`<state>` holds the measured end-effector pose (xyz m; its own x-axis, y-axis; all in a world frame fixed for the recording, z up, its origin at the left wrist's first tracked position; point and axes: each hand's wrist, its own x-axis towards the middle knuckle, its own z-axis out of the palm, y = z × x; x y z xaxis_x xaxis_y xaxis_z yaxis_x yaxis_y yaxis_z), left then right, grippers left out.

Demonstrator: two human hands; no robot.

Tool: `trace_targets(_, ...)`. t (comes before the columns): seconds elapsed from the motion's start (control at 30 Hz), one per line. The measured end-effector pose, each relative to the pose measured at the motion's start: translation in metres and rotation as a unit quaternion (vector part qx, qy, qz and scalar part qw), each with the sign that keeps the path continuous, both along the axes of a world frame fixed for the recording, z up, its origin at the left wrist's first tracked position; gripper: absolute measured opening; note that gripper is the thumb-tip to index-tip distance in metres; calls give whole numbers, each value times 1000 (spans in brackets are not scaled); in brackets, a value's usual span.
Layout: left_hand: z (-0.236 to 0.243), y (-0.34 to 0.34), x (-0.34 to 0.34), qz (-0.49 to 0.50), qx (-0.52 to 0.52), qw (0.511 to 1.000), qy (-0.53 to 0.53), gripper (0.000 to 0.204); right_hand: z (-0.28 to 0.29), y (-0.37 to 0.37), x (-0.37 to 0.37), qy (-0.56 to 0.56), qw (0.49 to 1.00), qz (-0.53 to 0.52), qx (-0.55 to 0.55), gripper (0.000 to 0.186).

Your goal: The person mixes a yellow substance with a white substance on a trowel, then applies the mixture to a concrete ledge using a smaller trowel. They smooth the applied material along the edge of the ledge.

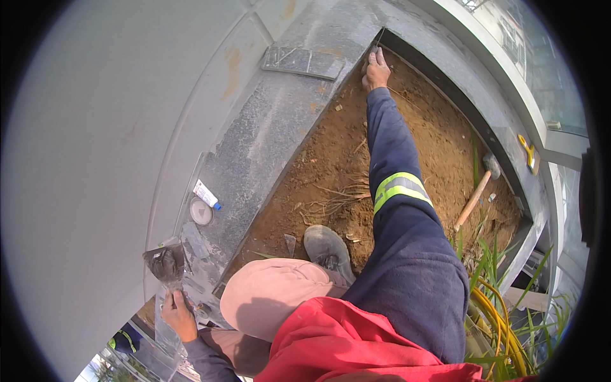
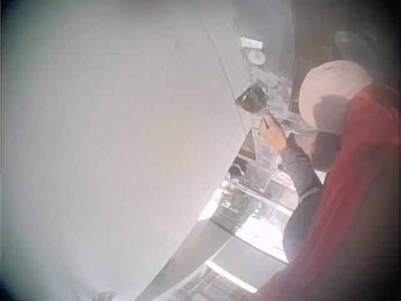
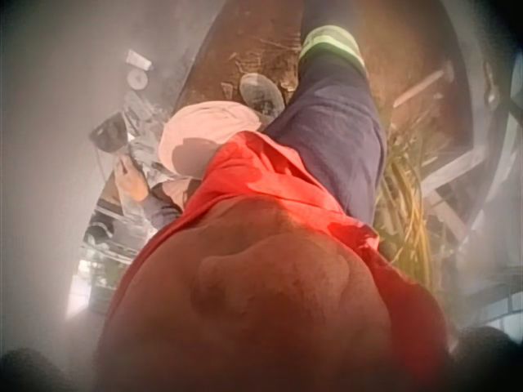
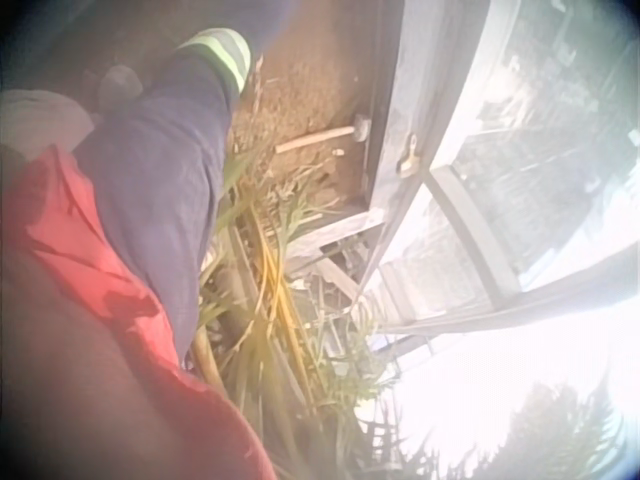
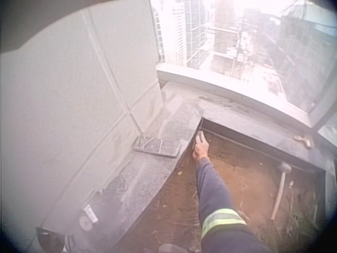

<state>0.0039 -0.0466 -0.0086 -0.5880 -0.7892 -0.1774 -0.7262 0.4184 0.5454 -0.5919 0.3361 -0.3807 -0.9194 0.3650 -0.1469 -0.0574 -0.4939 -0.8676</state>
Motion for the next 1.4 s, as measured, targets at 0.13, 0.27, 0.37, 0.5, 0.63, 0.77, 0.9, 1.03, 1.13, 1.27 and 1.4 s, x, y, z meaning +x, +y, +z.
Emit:
trace_targets(0.13, -10, -6, -4, -52, 0, 999, -14, 33, -7, 31, -17, 8, 1000, 14, 1, 54)
trace_targets(0.27, 2, 4, 1, -17, -2, 1000, -14, 32, -1, -4, 2, -68, 997, 41, 23, 50)
trace_targets(0.37, -13, 7, -7, -3, 48, 999, 6, 31, -7, 36, -10, -59, 994, 50, 80, 49)
trace_targets(0.5, -15, 11, -7, -13, 42, 999, 13, 28, 2, 42, 4, -107, 985, 107, 79, 49)
trace_targets(0.63, -10, 10, -1, -16, 27, 1000, 3, 27, 8, 41, 28, -142, 981, 131, 32, 49)
trace_targets(0.77, -12, 7, 2, -9, 34, 999, -7, 28, 7, 46, 9, -56, 996, 70, 29, 47)
trace_targets(0.9, -7, 13, 4, 3, 33, 999, 0, 30, 3, 31, 2, -63, 995, 57, 49, 47)
trace_targets(1.03, -6, 15, 10, 5, 18, 1000, -10, 31, 1, 14, -1, -48, 999, 23, 6, 47)
trace_targets(1.13, -7, 12, 17, 10, 24, 999, -20, 32, -2, 11, -3, -53, 997, 37, 37, 47)
trace_targets(1.27, -18, 13, 7, 6, 45, 999, -10, 33, -6, 41, -8, -49, 984, 63, 158, 48)
trace_targets(1.4, -17, 13, 10, 3, 28, 999, -23, 32, 1, 39, 18, -89, 988, 99, 71, 48)
